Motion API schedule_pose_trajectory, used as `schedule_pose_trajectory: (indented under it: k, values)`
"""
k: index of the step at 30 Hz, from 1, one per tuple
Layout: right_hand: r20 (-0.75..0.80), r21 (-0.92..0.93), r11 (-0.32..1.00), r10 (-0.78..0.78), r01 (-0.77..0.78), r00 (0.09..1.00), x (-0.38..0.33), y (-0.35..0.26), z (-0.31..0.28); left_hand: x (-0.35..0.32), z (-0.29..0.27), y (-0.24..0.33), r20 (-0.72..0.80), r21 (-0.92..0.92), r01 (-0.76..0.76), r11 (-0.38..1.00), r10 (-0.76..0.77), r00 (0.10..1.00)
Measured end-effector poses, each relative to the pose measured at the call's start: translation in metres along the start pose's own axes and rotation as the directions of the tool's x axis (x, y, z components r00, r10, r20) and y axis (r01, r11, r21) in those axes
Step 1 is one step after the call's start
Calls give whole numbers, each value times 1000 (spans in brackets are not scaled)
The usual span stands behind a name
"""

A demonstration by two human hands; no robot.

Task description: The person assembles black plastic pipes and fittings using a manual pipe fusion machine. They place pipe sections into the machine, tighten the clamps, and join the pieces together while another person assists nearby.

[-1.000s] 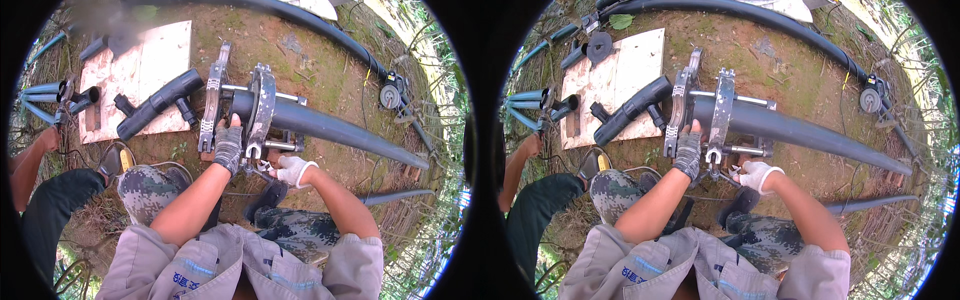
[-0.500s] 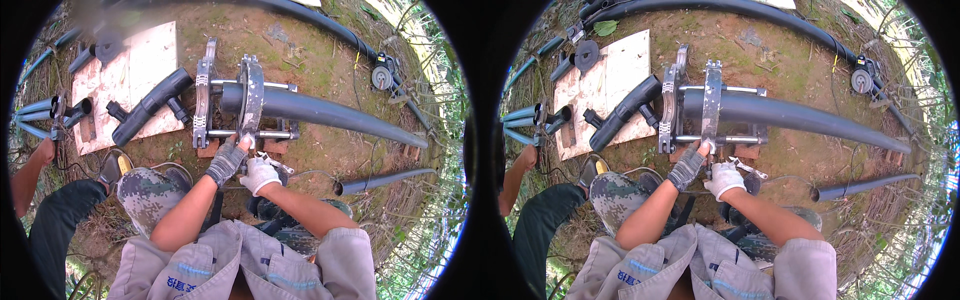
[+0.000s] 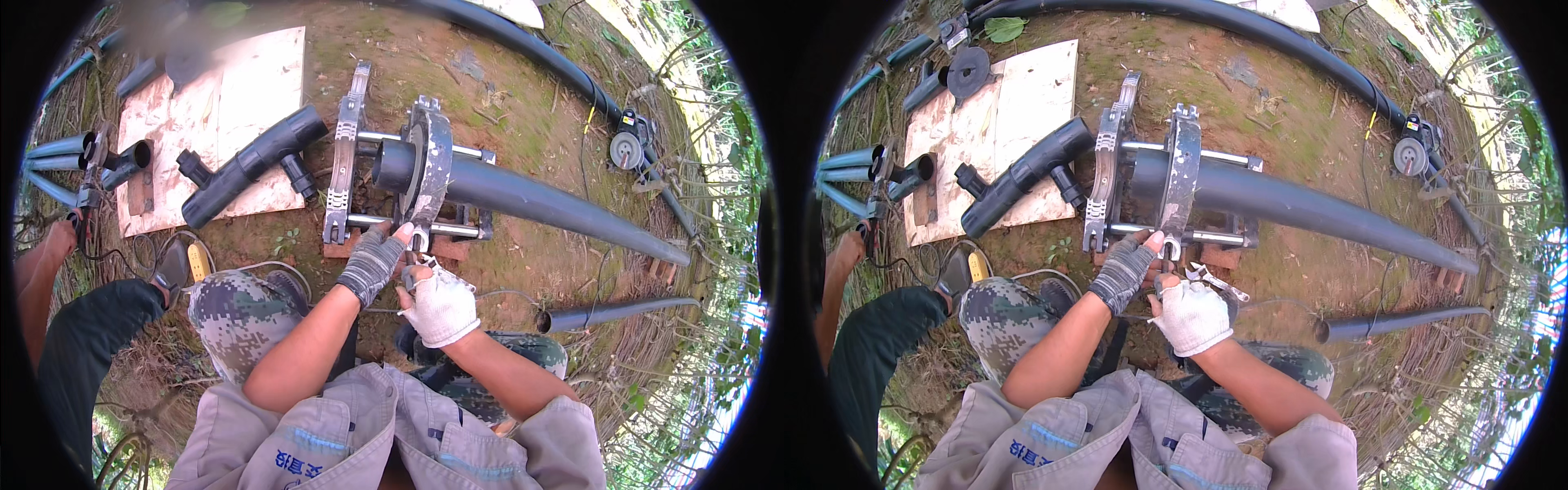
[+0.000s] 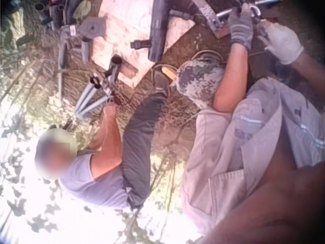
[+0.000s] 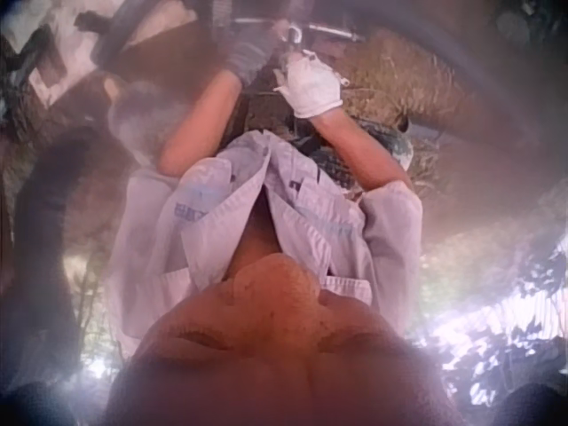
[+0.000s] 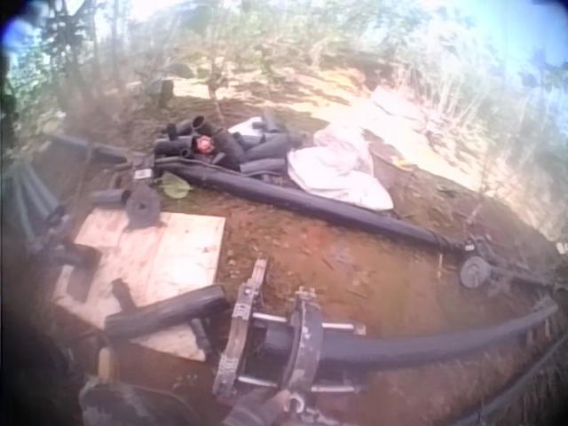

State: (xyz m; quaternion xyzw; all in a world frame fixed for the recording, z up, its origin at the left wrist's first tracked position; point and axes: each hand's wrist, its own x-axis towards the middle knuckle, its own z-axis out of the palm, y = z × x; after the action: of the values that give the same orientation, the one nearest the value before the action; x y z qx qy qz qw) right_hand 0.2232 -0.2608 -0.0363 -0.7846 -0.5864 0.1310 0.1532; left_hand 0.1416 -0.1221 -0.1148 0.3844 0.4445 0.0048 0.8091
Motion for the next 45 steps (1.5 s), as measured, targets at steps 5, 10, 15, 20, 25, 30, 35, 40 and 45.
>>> schedule_pose_trajectory:
  k: [5,10,15,20,25,30,35,40,45]
  values:
    - [-22,-189,973,-141,135,990,20,6,-27,3,7,4,-67,21,-1,1000,2,998]
    - [20,-225,951,-211,210,977,48,2,-43,-4,4,7,-20,-195,48,980,-53,998]
    - [129,-298,940,-135,168,982,55,3,-55,-11,17,5,-25,-222,7,975,-13,1000]
    - [265,-445,882,-40,159,963,66,-3,-55,-22,13,1,-59,-220,-26,975,14,998]
    - [231,-355,854,-314,380,921,64,14,-43,-22,14,0,-40,-267,-24,963,13,999]
    - [185,-412,892,-116,184,976,68,10,-49,-8,11,0,-71,-222,-96,970,82,994]
    - [221,-348,859,-314,375,923,70,15,-48,-8,19,-8,-123,-349,-79,934,38,992]
    - [170,-358,918,-119,174,978,72,12,-54,-5,27,-12,-115,-329,-92,940,57,992]
    - [168,-307,904,-255,296,952,69,26,-47,-9,27,-7,-126,-288,-88,953,53,991]
